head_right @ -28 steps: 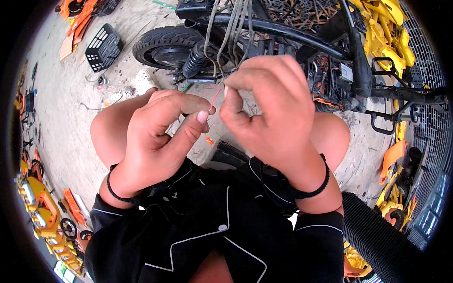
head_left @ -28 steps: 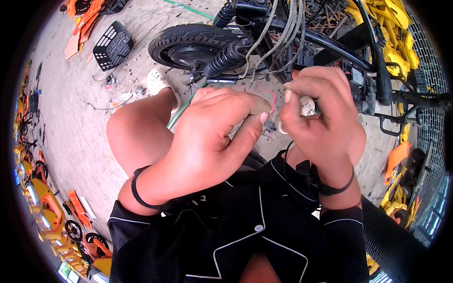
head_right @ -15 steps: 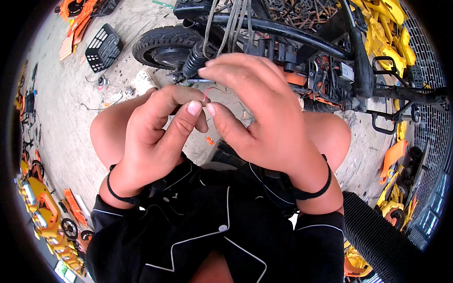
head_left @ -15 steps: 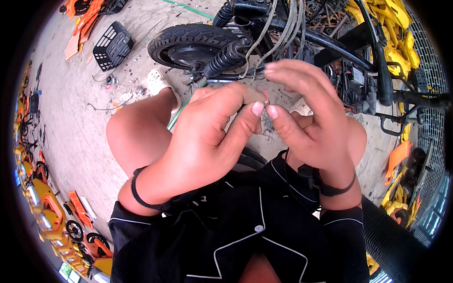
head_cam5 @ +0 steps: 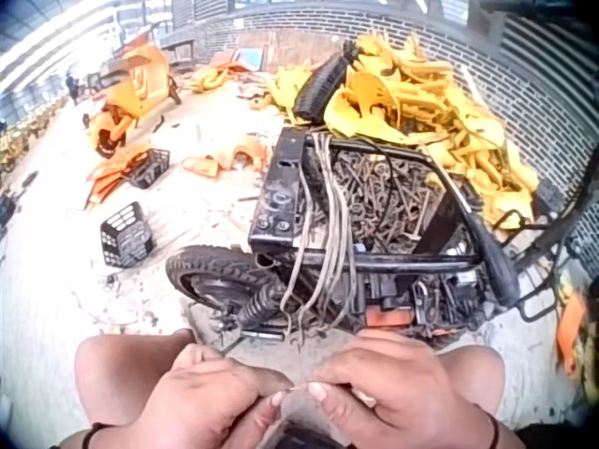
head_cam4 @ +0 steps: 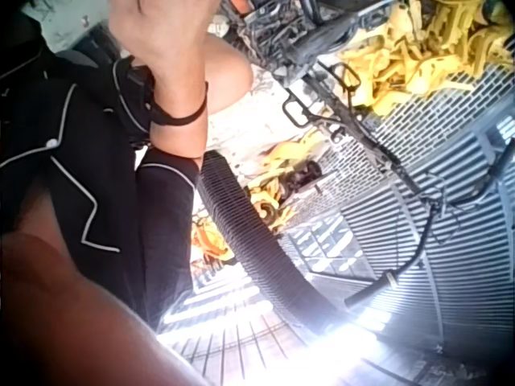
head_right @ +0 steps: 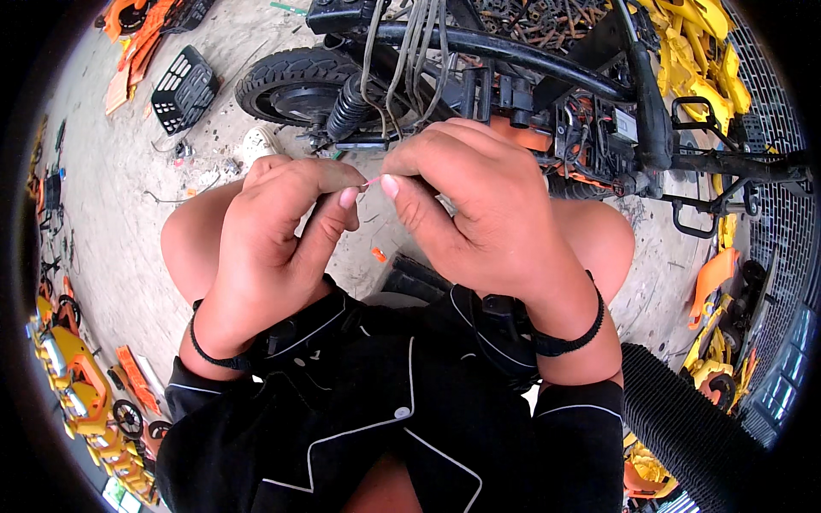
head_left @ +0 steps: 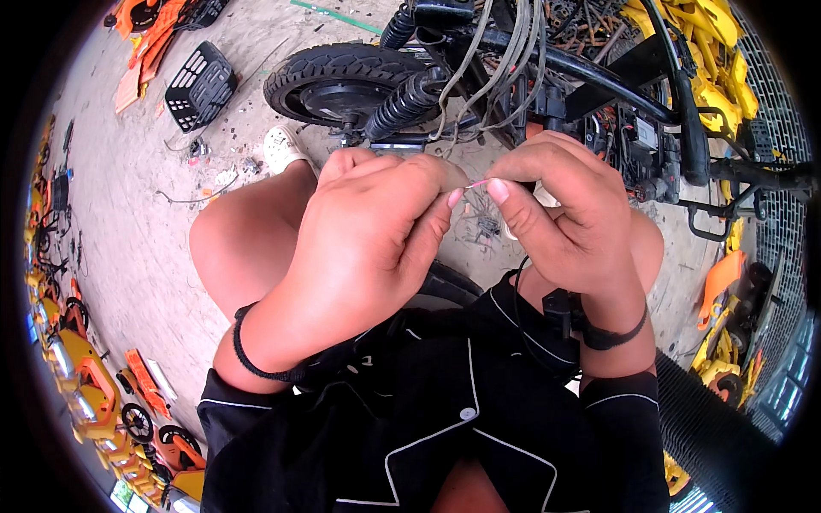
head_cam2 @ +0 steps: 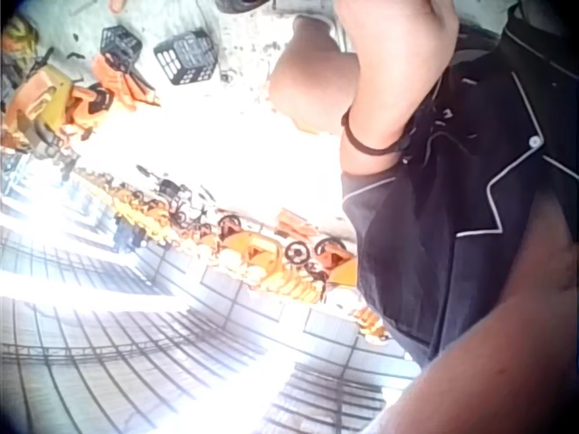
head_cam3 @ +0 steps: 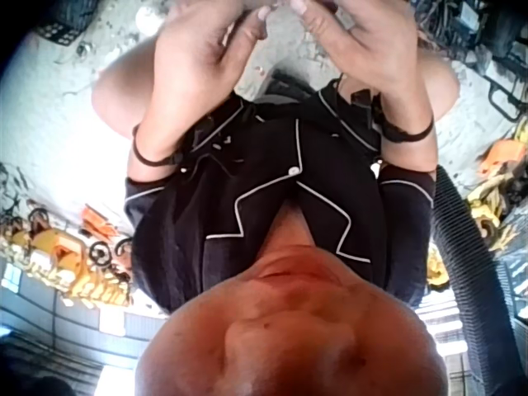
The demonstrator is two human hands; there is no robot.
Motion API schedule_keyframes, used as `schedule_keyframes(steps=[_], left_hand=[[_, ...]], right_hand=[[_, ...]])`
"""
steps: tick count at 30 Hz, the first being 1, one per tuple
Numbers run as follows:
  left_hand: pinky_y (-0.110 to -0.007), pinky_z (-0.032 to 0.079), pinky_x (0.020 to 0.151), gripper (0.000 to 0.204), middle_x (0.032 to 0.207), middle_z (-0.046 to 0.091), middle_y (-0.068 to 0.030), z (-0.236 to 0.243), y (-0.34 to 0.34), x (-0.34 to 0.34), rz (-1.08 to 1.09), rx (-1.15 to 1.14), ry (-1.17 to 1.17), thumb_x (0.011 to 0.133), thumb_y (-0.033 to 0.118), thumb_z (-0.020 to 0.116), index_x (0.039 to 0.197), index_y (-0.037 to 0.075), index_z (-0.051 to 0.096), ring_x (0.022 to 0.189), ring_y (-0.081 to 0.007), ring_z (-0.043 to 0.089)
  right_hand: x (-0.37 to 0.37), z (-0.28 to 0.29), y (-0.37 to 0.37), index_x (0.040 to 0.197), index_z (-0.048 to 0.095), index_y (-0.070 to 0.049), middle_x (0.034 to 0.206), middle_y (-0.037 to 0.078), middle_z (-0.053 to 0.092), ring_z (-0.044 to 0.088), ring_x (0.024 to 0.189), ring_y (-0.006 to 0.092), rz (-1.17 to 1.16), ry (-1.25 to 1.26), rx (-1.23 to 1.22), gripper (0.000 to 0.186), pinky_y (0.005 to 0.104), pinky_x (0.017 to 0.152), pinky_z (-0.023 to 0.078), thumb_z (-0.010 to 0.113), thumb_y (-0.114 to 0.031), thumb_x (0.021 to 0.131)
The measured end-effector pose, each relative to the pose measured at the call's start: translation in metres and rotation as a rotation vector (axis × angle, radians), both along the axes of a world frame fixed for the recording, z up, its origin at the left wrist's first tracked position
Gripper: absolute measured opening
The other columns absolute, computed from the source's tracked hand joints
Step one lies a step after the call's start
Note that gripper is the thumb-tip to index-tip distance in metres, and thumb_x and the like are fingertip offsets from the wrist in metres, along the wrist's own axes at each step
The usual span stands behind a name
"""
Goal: The person twists and joins the ends of electrical wires while working on a motorcycle engine area.
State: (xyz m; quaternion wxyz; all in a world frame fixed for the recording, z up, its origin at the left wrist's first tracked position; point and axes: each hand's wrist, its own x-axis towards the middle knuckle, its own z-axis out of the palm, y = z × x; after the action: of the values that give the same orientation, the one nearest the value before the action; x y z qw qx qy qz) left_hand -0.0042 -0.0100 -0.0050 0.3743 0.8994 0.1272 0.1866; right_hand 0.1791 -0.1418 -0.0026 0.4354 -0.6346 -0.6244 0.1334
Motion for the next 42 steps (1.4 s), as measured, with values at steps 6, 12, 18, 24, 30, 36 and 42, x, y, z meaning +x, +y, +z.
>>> schedule_keyframes(steps=[6, 12, 18, 24, 30, 36, 42], left_hand=[[-0.035, 0.044, 0.082, 0.009, 0.083, 0.071, -0.0030, 0.003, 0.005, -0.001, -0.023, -0.025, 0.041, 0.094, 0.006, 0.071, 0.103, 0.006, 0.072, 0.080, -0.0229, 0.066], [-0.037, 0.047, 0.088, 0.017, 0.095, 0.075, -0.0074, -0.001, -0.002, 0.002, 0.045, 0.070, -0.034, 0.089, 0.009, 0.077, 0.105, 0.005, 0.074, 0.091, -0.0265, 0.069], [-0.037, 0.048, 0.087, 0.016, 0.096, 0.075, -0.0085, 0.000, 0.001, 0.000, 0.049, 0.047, -0.066, 0.089, 0.008, 0.077, 0.104, 0.004, 0.075, 0.091, -0.0266, 0.069], [-0.029, 0.052, 0.084, 0.011, 0.092, 0.074, -0.0078, -0.001, 0.002, -0.003, 0.020, -0.481, -0.064, 0.098, 0.006, 0.071, 0.107, -0.001, 0.072, 0.088, -0.0159, 0.068], [-0.028, 0.052, 0.085, 0.014, 0.093, 0.073, -0.0062, 0.000, 0.005, -0.001, 0.010, -0.970, -0.029, 0.100, 0.007, 0.070, 0.109, -0.003, 0.071, 0.090, -0.0131, 0.066], [-0.028, 0.052, 0.088, 0.017, 0.098, 0.073, -0.0069, -0.002, 0.000, 0.000, 0.094, -0.961, -0.048, 0.100, 0.010, 0.072, 0.111, -0.002, 0.074, 0.093, -0.0131, 0.066], [-0.028, 0.052, 0.089, 0.019, 0.102, 0.074, -0.0066, 0.001, -0.004, 0.005, 0.127, -1.031, -0.076, 0.100, 0.012, 0.072, 0.113, -0.002, 0.074, 0.096, -0.0133, 0.066]], right_hand=[[0.004, 0.002, -0.003, 0.094, 0.071, -0.003, 0.084, 0.009, 0.071, 0.068, 0.077, 0.0257, -0.031, 0.164, -0.116, 0.008, 0.0337, 0.069, 0.052, 0.076, -0.008, 0.090], [0.001, 0.001, -0.002, 0.096, 0.072, -0.003, 0.085, 0.010, 0.071, 0.068, 0.079, 0.0264, 0.003, 0.266, -0.205, 0.007, 0.0345, 0.070, 0.053, 0.073, -0.009, 0.094], [0.003, 0.001, 0.000, 0.098, 0.071, -0.003, 0.085, 0.011, 0.071, 0.067, 0.079, 0.0281, 0.059, 0.131, -0.171, 0.008, 0.0360, 0.071, 0.053, 0.072, -0.009, 0.094], [0.006, 0.005, 0.001, 0.100, 0.072, -0.004, 0.085, 0.010, 0.070, 0.066, 0.079, 0.0283, 0.093, 0.066, -0.152, 0.009, 0.0362, 0.071, 0.052, 0.073, -0.009, 0.093], [0.004, -0.005, 0.009, 0.099, 0.073, -0.005, 0.088, 0.009, 0.070, 0.067, 0.084, 0.0285, 0.039, 0.026, 0.043, 0.012, 0.0378, 0.077, 0.052, 0.076, -0.008, 0.088], [-0.004, 0.000, 0.003, 0.101, 0.073, -0.001, 0.098, 0.011, 0.069, 0.067, 0.086, 0.0254, -0.096, -0.038, 0.055, 0.017, 0.0357, 0.080, 0.053, 0.079, -0.005, 0.085], [-0.019, 0.004, 0.002, 0.099, 0.075, -0.004, 0.091, 0.009, 0.071, 0.067, 0.081, 0.0255, -0.217, -0.145, 0.142, 0.018, 0.0346, 0.073, 0.053, 0.080, -0.003, 0.082]])
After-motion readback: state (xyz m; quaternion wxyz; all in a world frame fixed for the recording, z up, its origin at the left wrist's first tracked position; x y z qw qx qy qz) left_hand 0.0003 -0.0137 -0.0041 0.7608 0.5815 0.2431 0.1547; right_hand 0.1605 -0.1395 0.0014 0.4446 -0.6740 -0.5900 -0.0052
